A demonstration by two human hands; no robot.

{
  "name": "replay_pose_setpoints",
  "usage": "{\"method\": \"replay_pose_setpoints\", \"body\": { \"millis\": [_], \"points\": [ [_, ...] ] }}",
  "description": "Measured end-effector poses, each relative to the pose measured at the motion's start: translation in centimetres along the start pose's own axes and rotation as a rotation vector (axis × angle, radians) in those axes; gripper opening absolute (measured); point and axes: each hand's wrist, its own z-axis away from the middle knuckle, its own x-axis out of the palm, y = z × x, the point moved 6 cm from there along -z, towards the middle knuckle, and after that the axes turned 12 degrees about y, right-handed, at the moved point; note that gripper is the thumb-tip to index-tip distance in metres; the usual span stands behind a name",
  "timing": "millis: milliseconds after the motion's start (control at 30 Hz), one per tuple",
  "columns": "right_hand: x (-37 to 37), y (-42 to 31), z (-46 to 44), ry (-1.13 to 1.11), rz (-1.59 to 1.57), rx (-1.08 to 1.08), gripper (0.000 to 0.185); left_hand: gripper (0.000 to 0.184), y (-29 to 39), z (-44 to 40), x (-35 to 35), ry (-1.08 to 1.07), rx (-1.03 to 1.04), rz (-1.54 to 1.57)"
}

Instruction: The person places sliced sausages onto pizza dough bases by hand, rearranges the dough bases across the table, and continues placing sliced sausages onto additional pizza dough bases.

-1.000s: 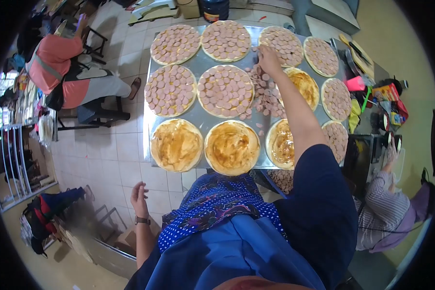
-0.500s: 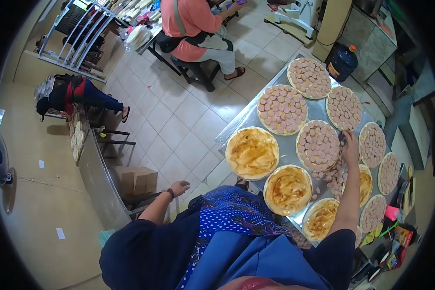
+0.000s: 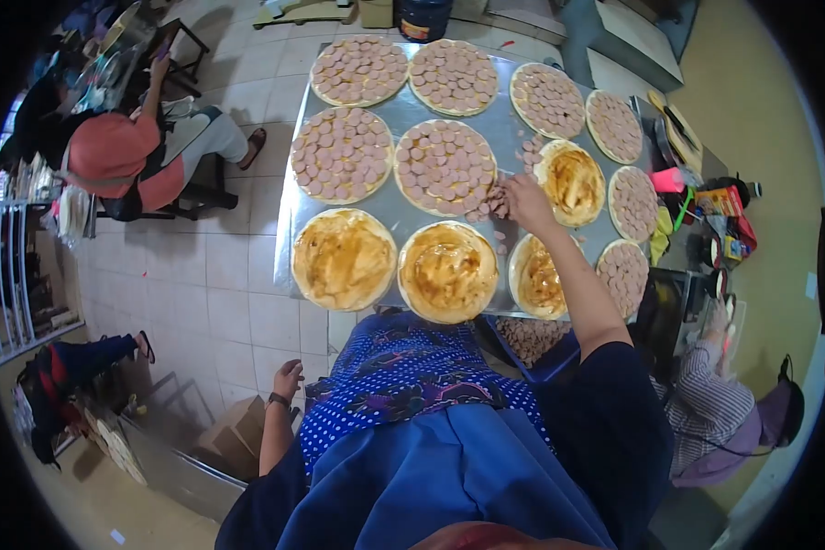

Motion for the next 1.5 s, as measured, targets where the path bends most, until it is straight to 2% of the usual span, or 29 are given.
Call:
{"method": "replay_pose_setpoints", "body": {
  "millis": [67, 133, 167, 233, 267, 333, 433, 567, 633, 667, 733, 767, 833, 933, 967, 1100, 1200, 1267, 1367, 1500],
  "points": [
    [-0.8, 0.2, 0.2, -0.049, -0.007, 0.064, 0.023, 0.037, -0.1, -0.4, 0.4, -0.014, -0.001, 0.012],
    [-1.3, 2.6, -0.9, -0.024, -0.152, 0.363, 0.021, 0.037, -0.1, -0.2, 0.5, -0.010, -0.012, 0.026],
    [-2.1, 3.8, -2.1, 0.056, -0.115, 0.416, 0.022, 0.037, -0.1, -0.3, 0.7, -0.012, -0.013, 0.026],
    [-4.5, 4.0, -5.2, -0.015, -0.034, 0.607, 0.023, 0.038, -0.4, -0.6, 0.8, -0.011, -0.012, 0.051],
    [-3.5, 5.8, -6.1, -0.019, -0.036, 0.608, 0.023, 0.038, -0.3, -0.4, 0.9, -0.010, -0.016, 0.050],
    [-1.7, 7.6, -7.8, -0.043, 0.555, 0.216, 0.025, 0.037, 0.7, 0.1, 0.8, -0.005, 0.004, 0.030],
    [0.0, 7.1, -7.9, -0.015, 0.632, 0.146, 0.028, 0.037, 1.3, 1.0, 0.8, 0.015, -0.007, 0.026],
    [-0.1, 5.5, -6.7, -0.061, 0.532, 0.240, 0.027, 0.037, 0.6, 1.4, 1.1, 0.016, -0.016, 0.049],
    [-1.0, 4.2, -6.4, -0.263, 0.353, 0.411, 0.028, 0.037, -0.4, 0.9, 1.2, 0.004, -0.028, 0.071],
    [-0.5, 4.9, -6.3, -0.264, 0.357, 0.411, 0.028, 0.037, -0.8, 0.5, 1.2, 0.001, -0.029, 0.072],
    [-0.5, 5.7, -7.1, 0.026, 0.207, 0.250, 0.023, 0.036, -1.1, 0.4, 1.3, -0.021, -0.059, 0.076],
    [0.1, 6.4, -7.1, 0.027, 0.210, 0.254, 0.023, 0.036, -1.0, 0.4, 1.4, -0.024, -0.057, 0.074],
    [0.6, 5.6, -7.2, 0.119, 0.122, 0.120, 0.019, 0.036, 0.0, 0.3, 1.3, -0.007, -0.035, 0.016],
    [2.2, 3.9, -5.1, 0.061, 0.248, 0.092, 0.016, 0.036, 1.2, -0.4, 1.0, 0.000, 0.017, 0.004],
    [1.5, 2.6, -4.0, 0.104, 0.207, 0.035, 0.015, 0.036, 1.2, -0.7, 1.0, -0.002, 0.017, 0.002],
    [0.3, -0.3, -0.1, 0.043, 0.129, 0.072, 0.013, 0.037, 0.7, -1.8, 1.7, -0.017, 0.017, 0.034],
    [0.0, -0.6, 0.6, -0.088, 0.177, 0.121, 0.016, 0.037, 0.7, -2.2, 2.2, -0.031, 0.004, 0.024],
    [-0.2, 0.7, 0.0, 0.188, 0.109, 0.139, 0.020, 0.037, 0.6, -2.5, 2.5, -0.048, 0.003, 0.016],
    [1.1, 1.5, -1.1, 0.135, -0.001, 0.253, 0.021, 0.037, 0.8, -3.0, 2.4, -0.051, 0.005, 0.031],
    [1.5, 1.0, -0.7, 0.185, -0.001, 0.197, 0.018, 0.037, 2.7, -2.5, 1.8, -0.033, 0.009, 0.010]
  ]
}}
